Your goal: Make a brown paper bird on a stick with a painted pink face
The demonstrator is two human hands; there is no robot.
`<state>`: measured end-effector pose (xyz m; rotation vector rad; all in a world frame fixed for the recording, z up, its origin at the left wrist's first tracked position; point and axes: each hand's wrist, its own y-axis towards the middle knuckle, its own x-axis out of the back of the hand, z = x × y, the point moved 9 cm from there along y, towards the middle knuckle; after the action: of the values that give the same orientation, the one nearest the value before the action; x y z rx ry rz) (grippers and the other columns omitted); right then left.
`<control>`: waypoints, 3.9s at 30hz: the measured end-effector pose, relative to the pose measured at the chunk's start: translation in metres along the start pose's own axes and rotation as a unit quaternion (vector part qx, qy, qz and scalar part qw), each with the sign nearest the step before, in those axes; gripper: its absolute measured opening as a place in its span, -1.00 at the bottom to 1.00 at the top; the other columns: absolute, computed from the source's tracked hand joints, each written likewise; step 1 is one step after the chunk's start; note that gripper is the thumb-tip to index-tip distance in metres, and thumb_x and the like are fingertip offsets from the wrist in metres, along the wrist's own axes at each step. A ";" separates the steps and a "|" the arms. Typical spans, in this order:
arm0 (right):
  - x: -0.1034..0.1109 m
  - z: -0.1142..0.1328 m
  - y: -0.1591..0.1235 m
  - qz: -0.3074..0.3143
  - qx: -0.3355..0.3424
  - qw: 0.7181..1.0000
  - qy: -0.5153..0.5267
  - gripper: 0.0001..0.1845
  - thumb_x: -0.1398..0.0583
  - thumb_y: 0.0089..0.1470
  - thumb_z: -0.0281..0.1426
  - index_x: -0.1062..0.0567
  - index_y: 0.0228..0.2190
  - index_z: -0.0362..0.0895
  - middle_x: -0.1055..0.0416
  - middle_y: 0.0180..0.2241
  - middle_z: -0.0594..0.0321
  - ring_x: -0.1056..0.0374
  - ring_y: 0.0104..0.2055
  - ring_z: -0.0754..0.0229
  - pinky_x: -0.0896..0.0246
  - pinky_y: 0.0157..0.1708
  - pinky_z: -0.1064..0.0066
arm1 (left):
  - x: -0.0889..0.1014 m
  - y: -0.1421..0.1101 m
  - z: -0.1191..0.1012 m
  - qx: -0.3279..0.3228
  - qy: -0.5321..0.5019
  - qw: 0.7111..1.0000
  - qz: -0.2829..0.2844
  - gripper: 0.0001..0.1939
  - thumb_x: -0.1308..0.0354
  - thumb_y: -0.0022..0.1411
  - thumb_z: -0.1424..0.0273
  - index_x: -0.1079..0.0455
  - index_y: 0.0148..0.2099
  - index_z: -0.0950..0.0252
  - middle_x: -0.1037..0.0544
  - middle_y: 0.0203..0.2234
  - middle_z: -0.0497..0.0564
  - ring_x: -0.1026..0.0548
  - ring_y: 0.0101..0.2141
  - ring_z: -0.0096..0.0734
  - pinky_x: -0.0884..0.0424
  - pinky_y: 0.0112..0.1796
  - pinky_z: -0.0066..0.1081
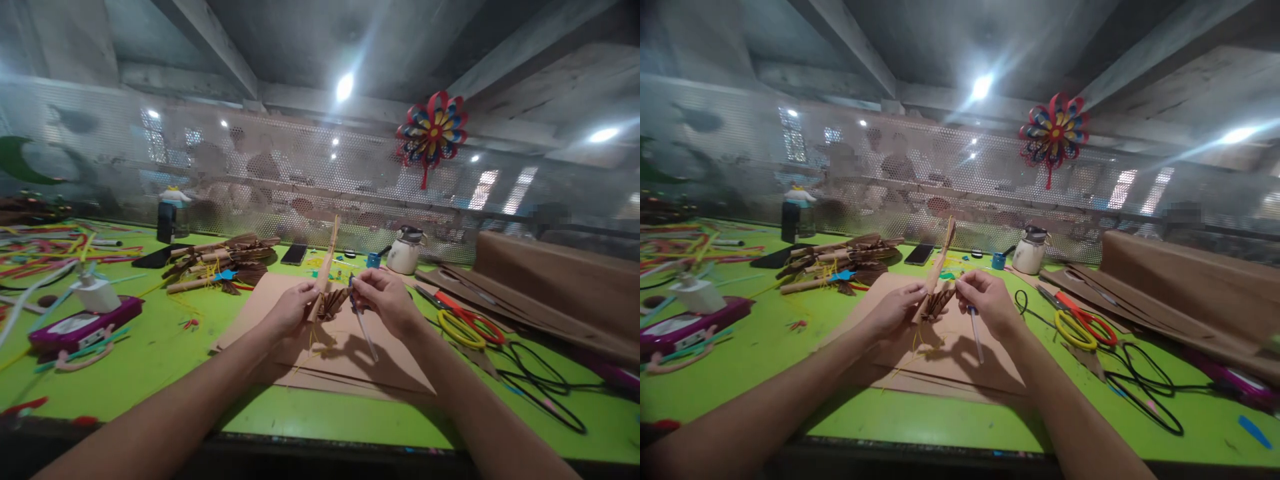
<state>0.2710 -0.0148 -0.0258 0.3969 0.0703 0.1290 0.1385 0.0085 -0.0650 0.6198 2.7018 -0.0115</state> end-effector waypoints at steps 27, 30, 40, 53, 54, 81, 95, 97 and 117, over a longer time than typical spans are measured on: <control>0.027 -0.016 0.008 -0.033 -0.051 0.995 0.075 -0.74 -0.33 -0.15 -0.27 -0.41 -0.49 -0.17 -0.34 -0.62 0.40 -0.21 -0.62 0.42 -0.12 -0.60 0.54 | -0.007 -0.001 -0.003 -0.036 0.073 0.994 0.075 -0.78 -0.23 0.07 0.32 -0.44 -0.27 0.38 -0.51 -0.42 0.08 -0.44 -0.37 -0.34 -0.33 -0.26 -0.35; 0.035 -0.012 0.008 -0.023 -0.043 0.996 0.073 -0.77 -0.31 -0.12 -0.29 -0.42 -0.49 -0.17 -0.46 -0.48 0.30 -0.33 -0.53 0.35 -0.25 -0.52 0.48 | -0.005 -0.003 -0.010 -0.057 0.108 0.991 0.049 -0.75 -0.20 0.11 0.29 -0.45 -0.22 0.36 -0.53 -0.36 0.10 -0.45 -0.31 -0.30 -0.32 -0.25 -0.36; 0.021 -0.012 0.005 0.015 -0.062 0.992 0.107 -0.77 -0.31 -0.11 -0.31 -0.39 -0.50 -0.17 -0.54 -0.43 0.16 -0.48 -0.35 0.14 -0.33 -0.25 0.25 | -0.005 0.003 -0.010 -0.068 0.014 0.995 0.066 -0.79 -0.24 0.09 0.33 -0.46 -0.25 0.37 -0.54 -0.37 0.10 -0.47 -0.28 -0.28 -0.30 -0.12 -0.28; 0.015 -0.016 0.004 -0.018 -0.089 0.988 0.127 -0.68 -0.34 -0.20 -0.27 -0.34 -0.48 -0.15 -0.45 -0.60 0.32 -0.42 -0.53 0.24 -0.29 -0.43 0.40 | -0.014 -0.008 -0.017 -0.042 0.003 0.998 0.057 -0.83 -0.20 0.10 0.39 -0.45 -0.27 0.41 -0.52 -0.36 0.11 -0.47 -0.31 -0.33 -0.33 -0.20 -0.37; 0.016 -0.016 0.004 -0.025 -0.081 0.988 0.126 -0.68 -0.35 -0.21 -0.27 -0.34 -0.49 -0.15 -0.46 -0.59 0.31 -0.41 -0.52 0.26 -0.29 -0.42 0.40 | -0.014 -0.008 -0.016 -0.045 0.015 0.998 0.050 -0.82 -0.21 0.10 0.38 -0.46 -0.27 0.40 -0.52 -0.36 0.11 -0.47 -0.31 -0.32 -0.33 -0.21 -0.37; 0.006 0.023 -0.017 -0.186 0.187 0.959 -0.108 -0.87 -0.19 0.04 -0.30 -0.40 -0.40 -0.11 -0.46 -0.46 0.26 -0.39 -0.42 0.24 -0.30 -0.39 0.41 | -0.016 -0.004 0.010 0.004 -0.021 0.998 0.067 -0.65 -0.32 -0.03 0.46 -0.42 -0.14 0.39 -0.52 -0.25 0.16 -0.50 -0.28 -0.27 -0.36 -0.17 -0.30; -0.014 -0.002 -0.012 -0.142 0.095 0.985 -0.007 -0.68 -0.32 -0.16 -0.37 -0.38 -0.31 -0.12 -0.38 -0.43 0.30 -0.33 -0.45 0.29 -0.28 -0.48 0.46 | -0.008 -0.004 0.001 -0.043 -0.018 0.999 0.025 -0.64 -0.31 -0.02 0.49 -0.37 -0.13 0.40 -0.55 -0.31 0.14 -0.52 -0.30 -0.31 -0.37 -0.15 -0.30; -0.017 -0.008 -0.011 -0.133 0.086 0.987 -0.024 -0.72 -0.32 -0.16 -0.36 -0.38 -0.37 -0.11 -0.37 -0.49 0.33 -0.30 -0.50 0.29 -0.24 -0.53 0.46 | -0.005 -0.004 0.000 -0.048 -0.011 0.999 0.007 -0.62 -0.33 -0.07 0.49 -0.37 -0.15 0.39 -0.55 -0.36 0.10 -0.51 -0.33 -0.33 -0.38 -0.21 -0.34; -0.014 -0.004 -0.016 -0.132 0.090 0.986 -0.052 -0.84 -0.25 -0.06 -0.28 -0.48 -0.46 -0.13 -0.40 -0.58 0.28 -0.28 -0.59 0.26 -0.17 -0.63 0.43 | -0.005 -0.004 -0.001 -0.049 -0.045 0.997 0.033 -0.76 -0.27 0.03 0.47 -0.39 -0.20 0.37 -0.53 -0.38 0.07 -0.51 -0.34 -0.34 -0.37 -0.15 -0.28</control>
<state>0.2583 -0.0295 -0.0353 0.5698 0.0319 -0.1615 0.1408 0.0025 -0.0620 0.6626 2.5762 0.1072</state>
